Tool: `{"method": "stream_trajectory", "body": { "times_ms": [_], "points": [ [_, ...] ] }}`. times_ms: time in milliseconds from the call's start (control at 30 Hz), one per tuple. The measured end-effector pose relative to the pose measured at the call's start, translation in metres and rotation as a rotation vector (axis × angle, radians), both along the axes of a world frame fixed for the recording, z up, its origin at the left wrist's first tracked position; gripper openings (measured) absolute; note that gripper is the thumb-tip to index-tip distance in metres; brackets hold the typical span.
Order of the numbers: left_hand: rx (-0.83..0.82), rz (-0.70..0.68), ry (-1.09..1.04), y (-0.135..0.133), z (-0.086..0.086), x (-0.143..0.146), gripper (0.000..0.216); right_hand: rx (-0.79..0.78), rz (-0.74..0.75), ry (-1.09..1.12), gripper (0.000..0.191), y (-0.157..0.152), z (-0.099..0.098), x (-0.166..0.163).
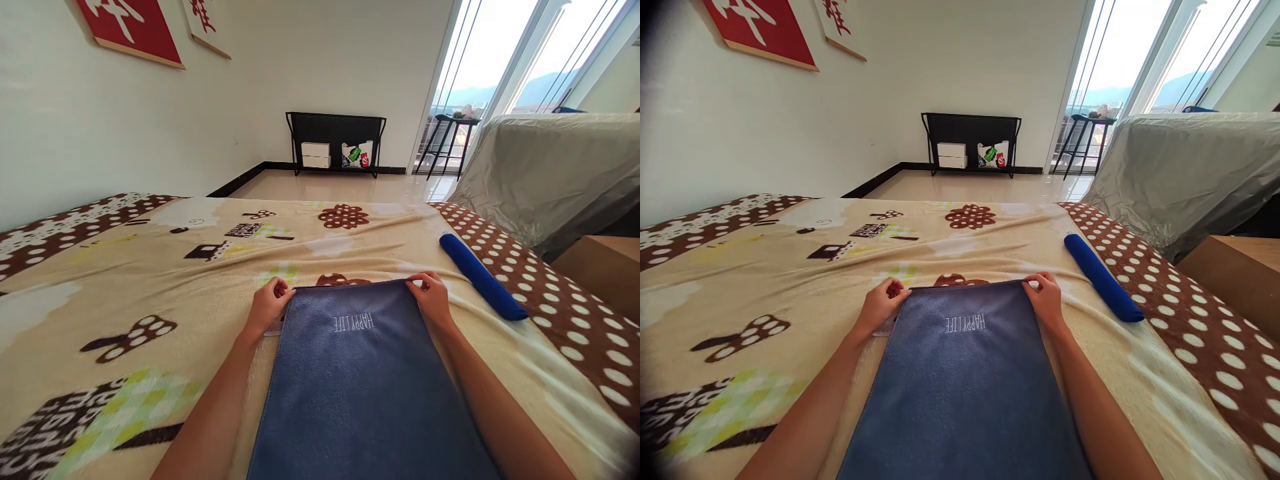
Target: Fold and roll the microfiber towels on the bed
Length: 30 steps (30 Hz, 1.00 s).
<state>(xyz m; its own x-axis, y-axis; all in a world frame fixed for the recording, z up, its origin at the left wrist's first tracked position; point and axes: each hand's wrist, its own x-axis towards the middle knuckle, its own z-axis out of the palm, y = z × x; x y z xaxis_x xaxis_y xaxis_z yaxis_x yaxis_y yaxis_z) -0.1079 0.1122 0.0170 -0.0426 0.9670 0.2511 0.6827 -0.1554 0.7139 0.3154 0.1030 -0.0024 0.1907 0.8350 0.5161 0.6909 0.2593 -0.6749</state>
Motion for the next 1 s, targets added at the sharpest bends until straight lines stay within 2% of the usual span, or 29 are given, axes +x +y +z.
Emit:
{"method": "stream_trajectory", "body": {
  "times_ms": [300,400,533,667,800,1000],
  "points": [
    [-0.041,-0.095,0.043,0.002,-0.002,-0.004,0.027,0.014,0.001,-0.050,0.023,-0.005,0.010,-0.008],
    [-0.034,-0.113,0.051,0.002,-0.002,-0.004,0.024,-0.051,0.053,-0.056,0.024,-0.008,0.012,-0.010],
    [-0.033,-0.135,0.054,0.003,-0.003,-0.003,0.026,-0.167,0.098,-0.074,0.026,-0.005,0.004,-0.006],
    [-0.029,-0.118,0.060,0.004,-0.005,-0.002,0.022,-0.179,0.042,-0.083,0.029,0.000,0.000,-0.002],
    [-0.023,-0.095,0.064,0.004,-0.005,-0.001,0.019,-0.115,-0.007,-0.076,0.030,-0.004,0.009,-0.004],
    [-0.009,-0.083,0.047,0.003,-0.004,-0.001,0.019,-0.205,0.170,-0.055,0.034,-0.011,0.018,-0.008]
  ]
}}
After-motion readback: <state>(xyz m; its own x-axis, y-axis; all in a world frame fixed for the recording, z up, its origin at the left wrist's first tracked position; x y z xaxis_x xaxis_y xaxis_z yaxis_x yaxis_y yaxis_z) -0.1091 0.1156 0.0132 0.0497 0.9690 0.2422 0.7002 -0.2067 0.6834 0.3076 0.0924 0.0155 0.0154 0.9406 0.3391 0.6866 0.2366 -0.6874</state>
